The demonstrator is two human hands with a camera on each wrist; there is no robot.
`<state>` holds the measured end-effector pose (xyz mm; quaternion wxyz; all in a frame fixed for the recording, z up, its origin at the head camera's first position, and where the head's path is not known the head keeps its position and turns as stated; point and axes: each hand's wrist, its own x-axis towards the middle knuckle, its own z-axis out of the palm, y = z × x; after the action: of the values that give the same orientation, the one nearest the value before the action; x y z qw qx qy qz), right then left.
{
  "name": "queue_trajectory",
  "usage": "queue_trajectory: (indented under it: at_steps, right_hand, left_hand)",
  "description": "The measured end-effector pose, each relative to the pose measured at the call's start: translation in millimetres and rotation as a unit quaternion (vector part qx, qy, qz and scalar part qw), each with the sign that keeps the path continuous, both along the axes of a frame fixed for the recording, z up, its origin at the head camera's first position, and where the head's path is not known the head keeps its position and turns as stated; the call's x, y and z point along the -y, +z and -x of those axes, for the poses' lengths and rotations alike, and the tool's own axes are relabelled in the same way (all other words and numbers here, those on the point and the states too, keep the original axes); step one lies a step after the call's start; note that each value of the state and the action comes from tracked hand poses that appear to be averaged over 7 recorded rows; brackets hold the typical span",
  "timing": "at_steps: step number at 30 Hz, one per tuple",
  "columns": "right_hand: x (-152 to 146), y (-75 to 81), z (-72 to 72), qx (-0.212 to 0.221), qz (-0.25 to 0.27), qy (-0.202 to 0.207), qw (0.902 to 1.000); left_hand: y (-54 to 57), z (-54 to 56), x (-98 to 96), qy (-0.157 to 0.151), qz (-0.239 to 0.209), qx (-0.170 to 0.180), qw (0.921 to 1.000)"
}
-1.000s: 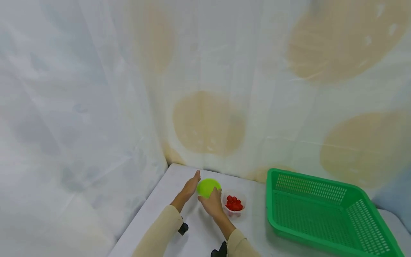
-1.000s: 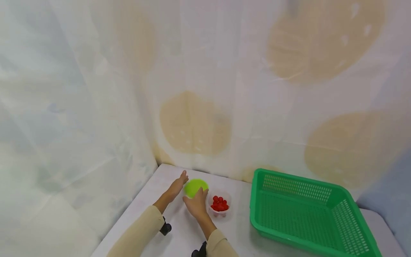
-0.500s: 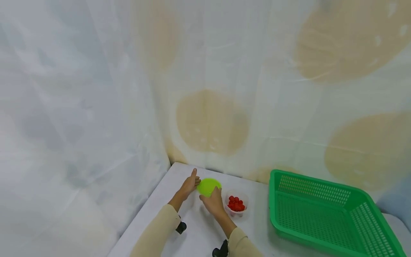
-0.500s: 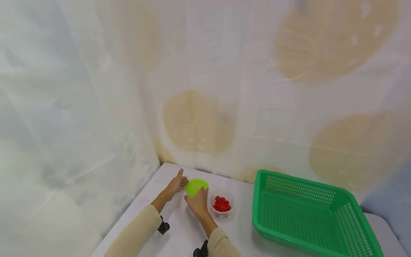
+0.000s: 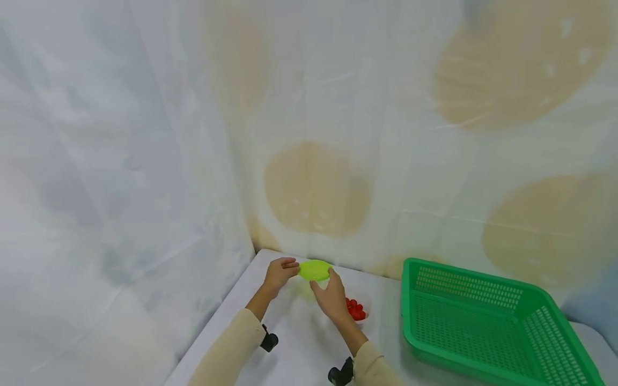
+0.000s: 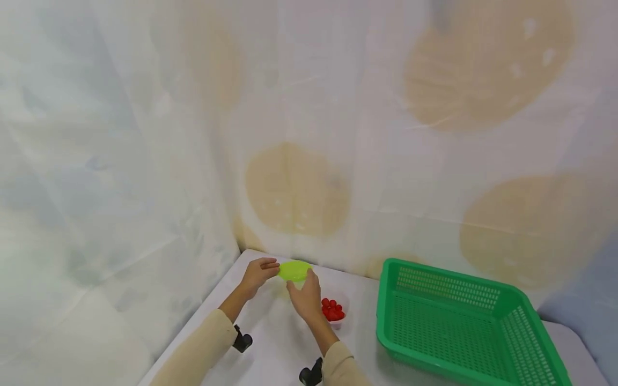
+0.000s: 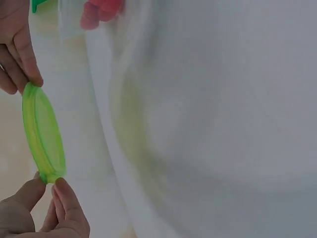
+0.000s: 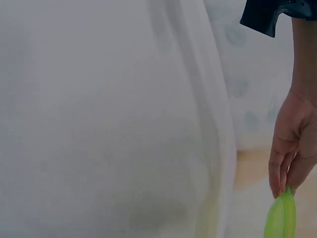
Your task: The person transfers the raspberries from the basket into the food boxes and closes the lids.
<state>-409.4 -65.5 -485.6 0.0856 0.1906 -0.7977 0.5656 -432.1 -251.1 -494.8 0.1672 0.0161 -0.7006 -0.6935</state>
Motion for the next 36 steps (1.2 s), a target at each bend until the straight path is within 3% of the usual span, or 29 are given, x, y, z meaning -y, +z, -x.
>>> queue_trajectory:
  at_steps: [5,8,17,27,36]
  right_hand:
    - [-14.9,6.8,13.4,0.021,0.121,-0.017,0.9923]
    - [-24.7,10.5,21.4,0.020,0.148,-0.028,0.9884]
    - [-51.2,9.6,33.0,0.001,0.131,-0.052,0.9901]
    - [-71.4,-10.6,22.2,0.039,0.122,-0.106,0.9862]
    - [-76.2,-29.9,18.4,-0.046,0.058,-0.170,0.9827]
  left_hand:
    - [-0.5,7.1,4.6,-0.028,-0.115,0.021,0.9927]
    - [1.4,7.9,4.5,-0.055,-0.129,0.023,0.9899]
    - [6.6,5.4,-8.7,-0.107,-0.100,0.030,0.9888]
    - [-3.3,0.1,-26.4,-0.124,-0.083,0.102,0.9835]
    - [-17.8,-0.2,-38.6,-0.142,-0.100,0.128,0.9764]
